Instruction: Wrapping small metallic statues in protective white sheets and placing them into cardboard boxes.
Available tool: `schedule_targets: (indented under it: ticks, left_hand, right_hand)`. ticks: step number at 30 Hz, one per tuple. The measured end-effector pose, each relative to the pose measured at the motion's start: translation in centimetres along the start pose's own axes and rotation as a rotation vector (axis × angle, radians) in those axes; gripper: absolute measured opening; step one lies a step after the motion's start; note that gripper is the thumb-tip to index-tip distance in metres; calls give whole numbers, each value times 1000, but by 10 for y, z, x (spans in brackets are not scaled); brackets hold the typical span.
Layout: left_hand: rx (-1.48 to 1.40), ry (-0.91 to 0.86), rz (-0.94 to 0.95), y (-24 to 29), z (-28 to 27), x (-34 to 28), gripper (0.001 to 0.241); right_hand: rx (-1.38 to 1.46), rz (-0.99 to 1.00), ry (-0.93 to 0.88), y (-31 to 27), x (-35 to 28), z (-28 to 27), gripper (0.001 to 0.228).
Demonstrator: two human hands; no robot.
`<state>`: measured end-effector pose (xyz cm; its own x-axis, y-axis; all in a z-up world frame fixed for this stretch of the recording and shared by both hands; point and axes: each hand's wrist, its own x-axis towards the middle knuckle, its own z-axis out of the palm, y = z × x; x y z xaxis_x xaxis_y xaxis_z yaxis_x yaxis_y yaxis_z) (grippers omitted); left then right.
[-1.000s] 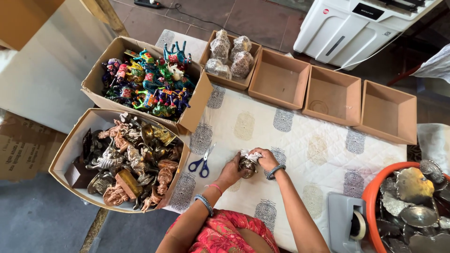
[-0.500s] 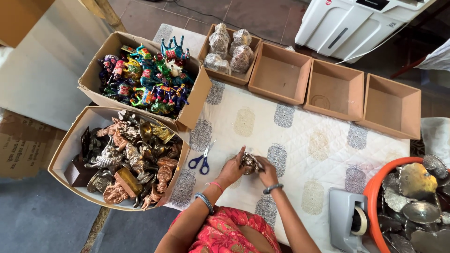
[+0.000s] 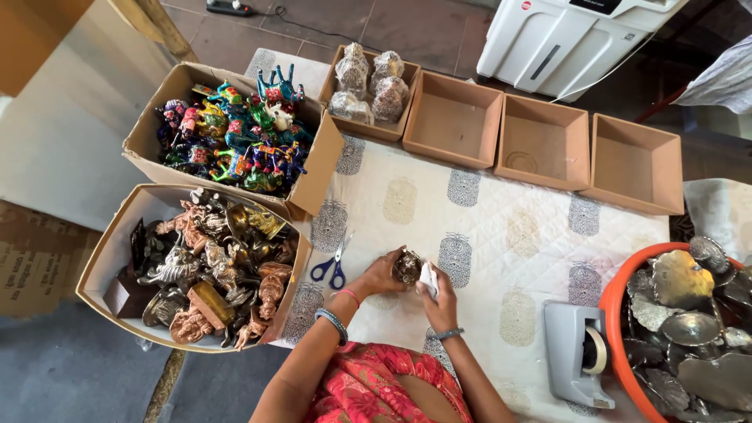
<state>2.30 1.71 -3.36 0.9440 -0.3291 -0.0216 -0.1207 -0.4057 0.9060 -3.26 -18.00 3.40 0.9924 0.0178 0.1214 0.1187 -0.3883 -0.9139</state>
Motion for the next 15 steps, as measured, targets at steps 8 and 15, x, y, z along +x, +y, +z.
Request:
schedule_targets:
  ticks: [8,15]
  left_hand:
    - [220,-15,12,13,-5,-9,98]
    - [-453,-89,-220,91,-10,-17,119]
  right_hand:
    - [22,255,-15,36,63,-3,30]
    - [354,387,-145,55,92,-25,37]
